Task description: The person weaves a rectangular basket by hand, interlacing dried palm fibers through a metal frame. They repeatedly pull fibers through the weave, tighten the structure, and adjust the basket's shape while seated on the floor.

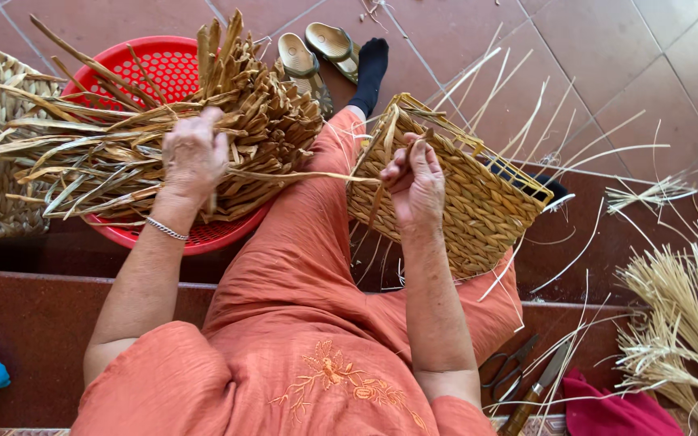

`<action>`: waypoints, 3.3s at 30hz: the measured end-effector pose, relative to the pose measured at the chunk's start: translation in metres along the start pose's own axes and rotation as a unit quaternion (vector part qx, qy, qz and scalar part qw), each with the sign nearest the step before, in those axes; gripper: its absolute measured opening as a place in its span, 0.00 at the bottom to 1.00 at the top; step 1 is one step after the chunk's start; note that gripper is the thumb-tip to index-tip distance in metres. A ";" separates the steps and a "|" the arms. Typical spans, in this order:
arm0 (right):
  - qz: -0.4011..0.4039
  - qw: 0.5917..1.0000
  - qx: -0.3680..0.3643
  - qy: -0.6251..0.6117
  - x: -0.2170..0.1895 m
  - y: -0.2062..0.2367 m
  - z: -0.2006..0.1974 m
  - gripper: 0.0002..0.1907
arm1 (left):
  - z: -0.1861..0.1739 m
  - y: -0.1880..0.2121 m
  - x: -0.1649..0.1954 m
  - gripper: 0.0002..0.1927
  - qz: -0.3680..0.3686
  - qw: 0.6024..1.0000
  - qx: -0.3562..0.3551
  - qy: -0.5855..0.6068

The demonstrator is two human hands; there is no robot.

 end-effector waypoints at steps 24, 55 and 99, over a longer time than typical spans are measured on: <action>-0.220 0.754 0.011 0.619 -0.112 -0.034 0.024 0.04 | 0.097 -0.108 0.205 0.13 0.352 0.914 -0.013 0.199; -0.370 0.475 -0.067 0.795 -0.032 -0.114 -0.021 0.05 | 0.111 -0.135 0.205 0.12 0.373 0.885 0.010 0.278; -0.081 0.573 0.038 0.815 -0.098 -0.116 -0.036 0.13 | 0.126 -0.139 0.233 0.07 0.347 0.873 -0.029 0.342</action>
Point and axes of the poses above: each hand's wrist, its own y-axis away from the middle knuckle, its own z-axis out of the palm, x = y × z, the point moved 3 cm from there along -y, towards the middle knuckle, and after that the axes turned 10 degrees about -y, right-handed, at the moved point
